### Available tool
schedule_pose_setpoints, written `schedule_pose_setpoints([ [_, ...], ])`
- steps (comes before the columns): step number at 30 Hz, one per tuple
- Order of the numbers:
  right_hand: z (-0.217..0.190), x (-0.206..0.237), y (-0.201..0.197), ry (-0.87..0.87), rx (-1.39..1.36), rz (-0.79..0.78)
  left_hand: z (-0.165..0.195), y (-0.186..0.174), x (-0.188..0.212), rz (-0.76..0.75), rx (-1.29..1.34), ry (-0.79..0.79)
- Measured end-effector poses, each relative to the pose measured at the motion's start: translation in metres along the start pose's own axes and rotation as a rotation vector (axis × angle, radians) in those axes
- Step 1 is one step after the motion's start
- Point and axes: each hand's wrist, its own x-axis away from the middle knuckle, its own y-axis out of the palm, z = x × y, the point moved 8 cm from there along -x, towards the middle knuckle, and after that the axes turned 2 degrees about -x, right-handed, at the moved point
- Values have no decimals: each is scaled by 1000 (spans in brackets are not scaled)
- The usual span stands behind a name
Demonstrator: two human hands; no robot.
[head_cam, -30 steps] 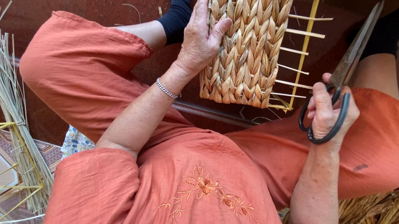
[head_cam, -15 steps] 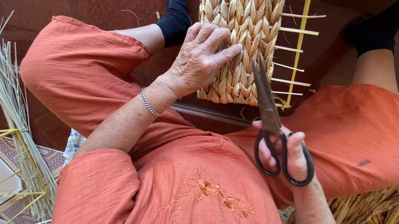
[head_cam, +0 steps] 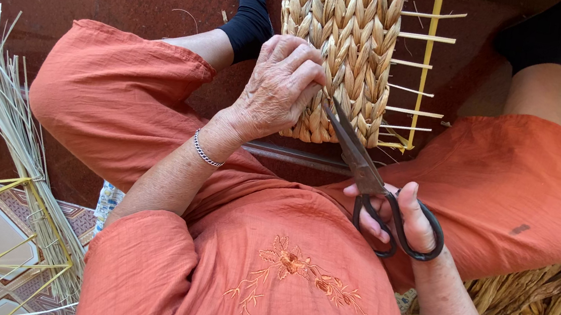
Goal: The person trims the excess woven material from a rectangular basket using shears. They rotate the basket to access different sides and cut the protruding strands flush with the frame.
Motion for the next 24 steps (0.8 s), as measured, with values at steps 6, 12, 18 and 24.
schedule_pose_setpoints([
  [6, 10, -16, 6, -32, -131, -19, 4, 1, 5, -1, 61, -2],
  [12, 21, -21, 3, -31, -17, 58, -9, 1, 12, -19, 103, -49],
  [18, -3, -16, 1, -135, 33, 66, -88, -15, 29, -18, 384, -583],
  [24, -37, 10, -12, -234, 34, 169, -87, -38, 58, 118, 55, -541],
])
